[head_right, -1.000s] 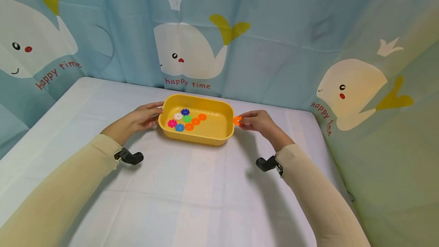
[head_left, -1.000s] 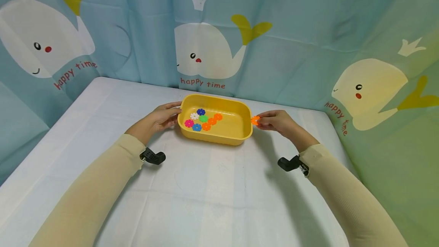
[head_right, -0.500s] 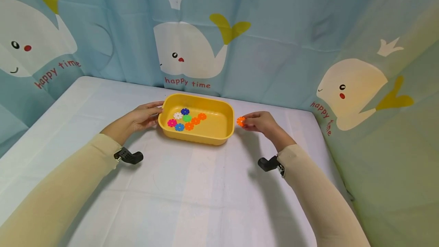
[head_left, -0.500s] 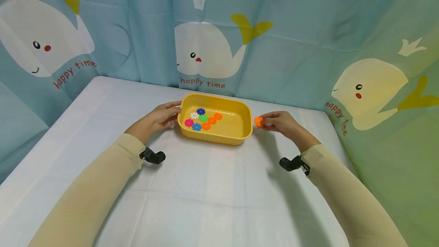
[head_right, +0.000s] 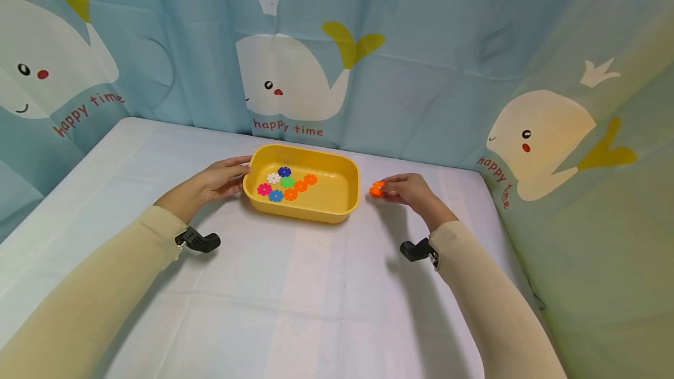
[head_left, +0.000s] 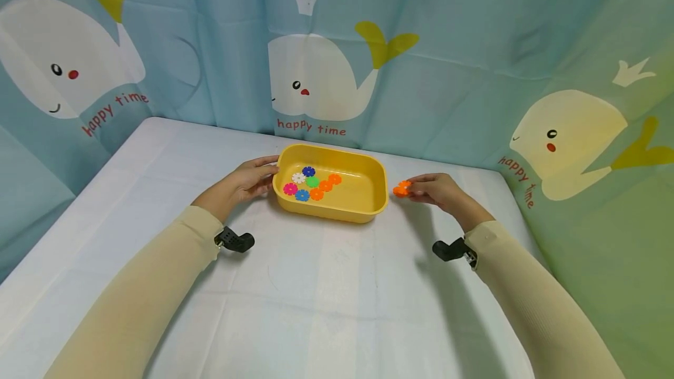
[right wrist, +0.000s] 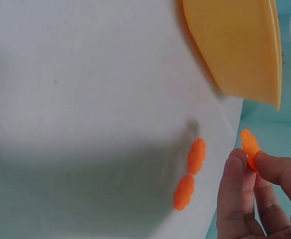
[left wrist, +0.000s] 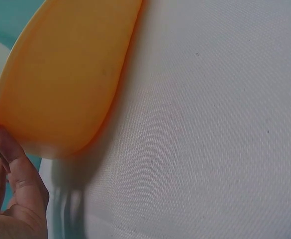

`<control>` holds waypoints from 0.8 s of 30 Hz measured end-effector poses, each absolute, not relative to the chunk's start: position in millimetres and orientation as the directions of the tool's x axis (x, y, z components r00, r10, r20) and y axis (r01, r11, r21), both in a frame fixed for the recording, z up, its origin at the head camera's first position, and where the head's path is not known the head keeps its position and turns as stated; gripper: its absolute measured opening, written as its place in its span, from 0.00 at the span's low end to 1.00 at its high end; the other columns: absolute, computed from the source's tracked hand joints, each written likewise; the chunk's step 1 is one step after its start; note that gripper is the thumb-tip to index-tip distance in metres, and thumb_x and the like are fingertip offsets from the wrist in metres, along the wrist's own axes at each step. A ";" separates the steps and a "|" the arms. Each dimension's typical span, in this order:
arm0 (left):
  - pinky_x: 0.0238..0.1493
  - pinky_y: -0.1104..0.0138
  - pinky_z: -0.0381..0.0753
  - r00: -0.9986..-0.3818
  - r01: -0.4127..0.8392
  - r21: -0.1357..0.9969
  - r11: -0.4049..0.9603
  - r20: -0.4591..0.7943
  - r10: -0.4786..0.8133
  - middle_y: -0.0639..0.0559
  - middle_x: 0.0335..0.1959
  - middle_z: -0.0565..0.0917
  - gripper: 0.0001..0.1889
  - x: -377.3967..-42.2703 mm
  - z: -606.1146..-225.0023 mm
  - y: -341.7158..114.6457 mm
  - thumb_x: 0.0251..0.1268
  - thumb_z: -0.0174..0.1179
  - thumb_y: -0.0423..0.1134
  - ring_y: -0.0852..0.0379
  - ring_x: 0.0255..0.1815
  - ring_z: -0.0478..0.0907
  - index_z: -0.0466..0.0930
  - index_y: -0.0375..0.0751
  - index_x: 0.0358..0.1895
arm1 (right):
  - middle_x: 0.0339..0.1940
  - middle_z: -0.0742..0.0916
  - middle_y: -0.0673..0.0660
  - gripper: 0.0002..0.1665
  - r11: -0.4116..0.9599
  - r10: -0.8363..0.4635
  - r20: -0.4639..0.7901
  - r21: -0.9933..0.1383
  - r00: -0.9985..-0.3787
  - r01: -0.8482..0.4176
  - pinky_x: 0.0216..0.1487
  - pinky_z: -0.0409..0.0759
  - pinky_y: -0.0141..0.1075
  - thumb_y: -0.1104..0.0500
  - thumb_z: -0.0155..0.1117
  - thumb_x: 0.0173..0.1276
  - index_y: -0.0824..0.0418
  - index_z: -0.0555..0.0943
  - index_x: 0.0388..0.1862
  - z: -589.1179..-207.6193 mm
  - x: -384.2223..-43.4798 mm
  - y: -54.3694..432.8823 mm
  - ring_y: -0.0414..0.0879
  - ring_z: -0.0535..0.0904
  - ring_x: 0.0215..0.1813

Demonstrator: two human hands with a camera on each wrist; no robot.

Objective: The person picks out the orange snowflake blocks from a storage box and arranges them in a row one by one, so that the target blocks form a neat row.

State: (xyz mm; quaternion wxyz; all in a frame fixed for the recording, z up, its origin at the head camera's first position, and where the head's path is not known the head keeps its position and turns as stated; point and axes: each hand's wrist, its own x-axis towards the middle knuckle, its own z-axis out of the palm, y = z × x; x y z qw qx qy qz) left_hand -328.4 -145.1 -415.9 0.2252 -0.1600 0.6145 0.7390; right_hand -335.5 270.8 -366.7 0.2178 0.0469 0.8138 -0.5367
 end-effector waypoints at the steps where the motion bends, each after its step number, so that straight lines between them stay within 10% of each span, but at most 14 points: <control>1: 0.27 0.79 0.77 -0.847 -0.530 0.836 -0.142 -0.514 0.139 0.51 0.47 0.75 0.27 -328.2 -415.6 -145.2 0.73 0.56 0.39 0.63 0.29 0.74 0.65 0.57 0.74 | 0.38 0.88 0.50 0.29 0.417 -0.157 -0.405 -0.854 -0.901 0.312 0.49 0.84 0.31 0.69 0.57 0.72 0.81 0.64 0.68 -367.1 -335.6 271.9 0.36 0.85 0.37; 24: 0.33 0.79 0.79 -0.848 -0.529 0.837 -0.141 -0.513 0.138 0.51 0.50 0.74 0.28 -329.2 -416.2 -144.7 0.73 0.56 0.38 0.62 0.33 0.73 0.65 0.57 0.74 | 0.29 0.86 0.47 0.32 0.288 -0.079 -0.459 -0.860 -0.885 0.421 0.43 0.85 0.29 0.70 0.57 0.71 0.80 0.60 0.70 -382.1 -346.3 304.6 0.37 0.84 0.33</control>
